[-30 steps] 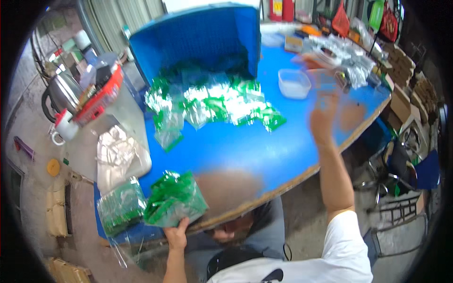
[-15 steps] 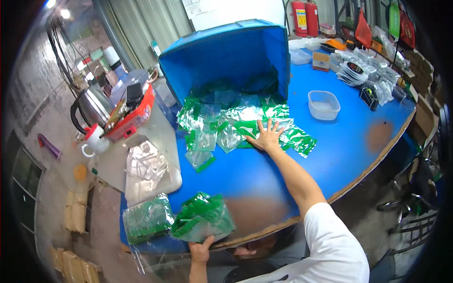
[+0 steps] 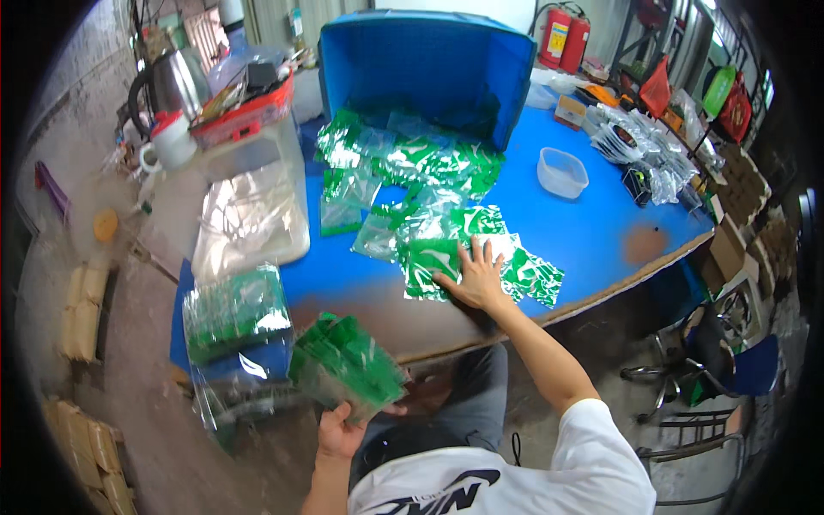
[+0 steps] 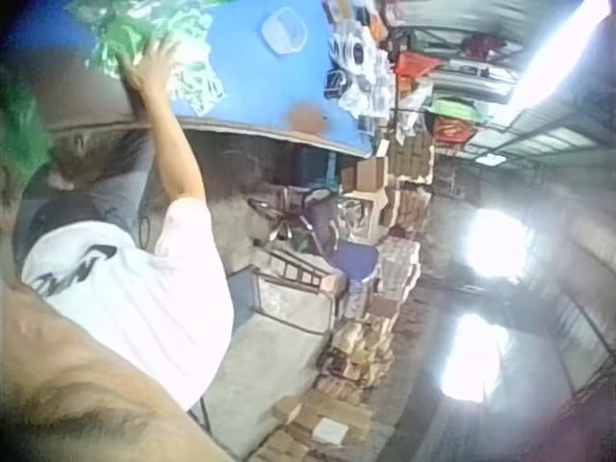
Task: Counting and packing green plastic sheets into clear bags at a manufacturing workstation.
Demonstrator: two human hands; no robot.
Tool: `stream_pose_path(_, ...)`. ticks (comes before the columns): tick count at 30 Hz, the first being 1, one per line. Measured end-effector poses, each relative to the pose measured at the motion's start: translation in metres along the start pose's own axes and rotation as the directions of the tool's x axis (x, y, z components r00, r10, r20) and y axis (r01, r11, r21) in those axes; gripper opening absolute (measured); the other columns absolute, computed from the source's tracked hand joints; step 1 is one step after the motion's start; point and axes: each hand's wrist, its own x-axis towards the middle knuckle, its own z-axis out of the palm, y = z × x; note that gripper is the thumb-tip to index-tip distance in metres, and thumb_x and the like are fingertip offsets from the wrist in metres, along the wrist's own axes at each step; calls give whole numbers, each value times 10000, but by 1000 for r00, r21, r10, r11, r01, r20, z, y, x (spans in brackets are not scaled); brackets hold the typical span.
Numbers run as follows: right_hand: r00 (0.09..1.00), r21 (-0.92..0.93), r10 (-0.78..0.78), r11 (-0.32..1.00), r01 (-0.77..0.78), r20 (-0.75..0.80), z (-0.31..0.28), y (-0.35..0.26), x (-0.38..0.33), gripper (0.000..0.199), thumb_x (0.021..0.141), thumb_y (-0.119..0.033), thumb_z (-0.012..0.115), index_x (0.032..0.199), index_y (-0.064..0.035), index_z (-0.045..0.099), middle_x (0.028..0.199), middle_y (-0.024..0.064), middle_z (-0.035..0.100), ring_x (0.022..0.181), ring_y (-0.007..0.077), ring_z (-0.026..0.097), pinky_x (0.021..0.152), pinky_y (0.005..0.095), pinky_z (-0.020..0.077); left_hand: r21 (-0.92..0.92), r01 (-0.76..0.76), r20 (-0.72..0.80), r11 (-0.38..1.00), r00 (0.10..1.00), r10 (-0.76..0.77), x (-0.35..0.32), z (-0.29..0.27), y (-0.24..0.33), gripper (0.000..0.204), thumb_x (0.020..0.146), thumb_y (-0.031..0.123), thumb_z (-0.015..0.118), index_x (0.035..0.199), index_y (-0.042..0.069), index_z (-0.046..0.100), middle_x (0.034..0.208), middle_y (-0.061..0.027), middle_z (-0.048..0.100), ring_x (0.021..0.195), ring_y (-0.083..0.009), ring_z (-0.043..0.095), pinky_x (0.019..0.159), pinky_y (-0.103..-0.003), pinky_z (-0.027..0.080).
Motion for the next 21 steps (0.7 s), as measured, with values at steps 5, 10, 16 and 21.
stream_pose_path(5,945,-29,-326,945,325,-20,-22,-37,-29,1063,784,-770,573,1480,4,358,1552,281,275,1473,428,195,1159,626,168,-22,105,104,994,989,-102,-23,-20,-4,594,805,36,703,1359,33,490,1302,-110,593,1200,-305,578,1028,-483,483)
stream_pose_path(10,685,127,-720,673,729,-116,-6,-59,-86,681,822,-466,729,1271,18,565,1336,205,569,1310,344,493,1120,474,361,261,-66,227,963,974,5,-29,-24,4,640,776,27,734,1366,45,486,1266,-109,617,1144,-303,613,908,-453,534)
stream_pose_path(16,895,646,-446,680,347,-10,-48,-74,-99,171,958,-172,602,996,-8,632,739,146,626,649,215,613,600,393,489,863,-42,99,503,991,-86,-23,-8,49,771,652,-35,856,1339,21,511,1303,-102,598,1180,-217,581,1010,-411,487)
stream_pose_path(21,705,796,-532,600,-77,469,-93,-92,-71,398,1026,-326,520,1007,47,657,787,30,645,691,116,575,606,300,494,828,-251,318,501,947,-51,-6,22,47,691,697,8,856,1314,20,545,1224,-85,653,1122,-201,610,1007,-411,485)
